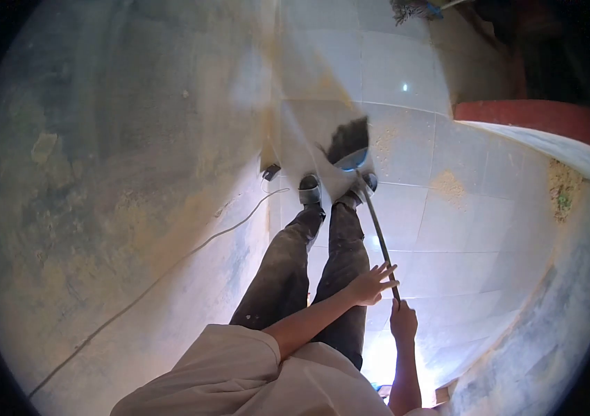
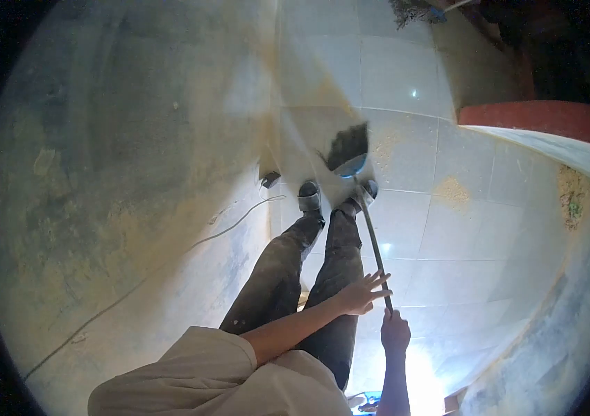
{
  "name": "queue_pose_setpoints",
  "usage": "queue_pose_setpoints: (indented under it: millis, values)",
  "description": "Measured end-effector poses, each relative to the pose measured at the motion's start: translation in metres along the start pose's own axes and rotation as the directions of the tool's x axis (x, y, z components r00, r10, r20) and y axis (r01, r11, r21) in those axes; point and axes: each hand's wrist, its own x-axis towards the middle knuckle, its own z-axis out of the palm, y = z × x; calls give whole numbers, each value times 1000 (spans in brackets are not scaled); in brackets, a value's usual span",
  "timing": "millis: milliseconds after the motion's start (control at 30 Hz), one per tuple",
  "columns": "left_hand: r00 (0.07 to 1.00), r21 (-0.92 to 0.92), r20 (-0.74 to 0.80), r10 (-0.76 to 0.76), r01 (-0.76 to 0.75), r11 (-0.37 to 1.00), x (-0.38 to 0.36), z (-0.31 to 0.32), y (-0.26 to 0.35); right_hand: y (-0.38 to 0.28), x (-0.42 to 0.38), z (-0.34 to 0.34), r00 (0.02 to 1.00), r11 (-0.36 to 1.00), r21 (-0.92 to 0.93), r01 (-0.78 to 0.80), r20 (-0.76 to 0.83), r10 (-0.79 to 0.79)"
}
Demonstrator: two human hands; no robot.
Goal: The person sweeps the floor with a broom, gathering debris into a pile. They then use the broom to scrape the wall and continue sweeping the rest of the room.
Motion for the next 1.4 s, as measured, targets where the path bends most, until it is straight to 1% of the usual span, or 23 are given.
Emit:
queue_pose_setpoints:
  millis: [67,133,200,267,333,367,400,433,500,633,667,700,733,767,867,933,1000,1033,1067,1133,1200,1300,1400]
  values:
    - [997,70,-31,77,-74,995,5,-21,-2,-2,-8,-9,999,998,54,-31,-8,32]
    - [989,128,-46,140,-133,983,6,-34,-13,-15,-13,-18,1000,968,253,-4,24,-2]
    - [955,126,-248,163,-135,983,9,-36,-42,-34,5,-17,995,950,295,102,-21,-101]
    - [895,-72,-440,-74,46,996,5,-43,-71,-64,39,-16,976,934,288,213,-10,-220]
    - [895,-7,-365,-255,271,962,-3,-71,-80,-103,72,-10,931,876,317,364,-124,-343]
    - [834,39,-450,-319,375,926,-4,-73,-86,-120,90,-2,892,834,318,451,-204,-404]
    - [759,74,-536,-370,478,875,-2,-71,-90,-132,103,-1,905,865,265,426,-98,-415]
    - [757,73,-535,-375,484,872,2,-67,-98,-138,114,1,910,891,207,404,8,-414]
    - [773,174,-502,-389,530,830,6,-35,-113,-126,119,14,921,908,196,371,48,-386]
    - [733,99,-517,-442,564,820,22,36,-96,-68,124,36,918,920,109,375,95,-386]
    - [735,99,-513,-443,563,820,28,50,-87,-57,120,31,913,920,74,386,111,-392]
    - [729,54,-508,-459,559,827,34,65,-78,-40,115,24,855,864,-2,503,143,-498]
    - [720,7,-502,-478,557,831,40,79,-69,-27,113,24,855,865,1,502,147,-497]
    - [705,-168,-468,-533,521,837,49,91,-60,-10,112,26,889,895,-40,443,148,-434]
    - [749,-26,-499,-436,490,871,82,118,-23,54,119,41,940,929,-145,341,78,-332]
    - [722,-166,-542,-431,410,897,111,148,0,95,111,28,954,940,-164,300,45,-297]
    - [824,15,-441,-356,403,915,135,167,25,134,97,16,954,937,-190,293,-9,-300]
    - [813,-89,-470,-344,344,935,145,173,41,141,84,-1,969,952,-186,242,5,-245]
    - [797,-191,-504,-334,274,943,151,173,57,147,72,-18,981,963,-188,191,14,-192]
    - [911,24,-333,-245,268,963,154,141,89,170,53,-30,985,968,-192,163,-29,-172]
    - [919,91,-379,-109,155,984,149,120,102,180,37,-39,991,979,-160,124,-38,-131]
    - [895,141,-445,16,53,989,140,110,100,164,21,-63,995,996,32,87,49,-88]
    - [938,80,-341,-67,100,992,110,76,99,138,10,-76,980,975,-97,198,50,-194]
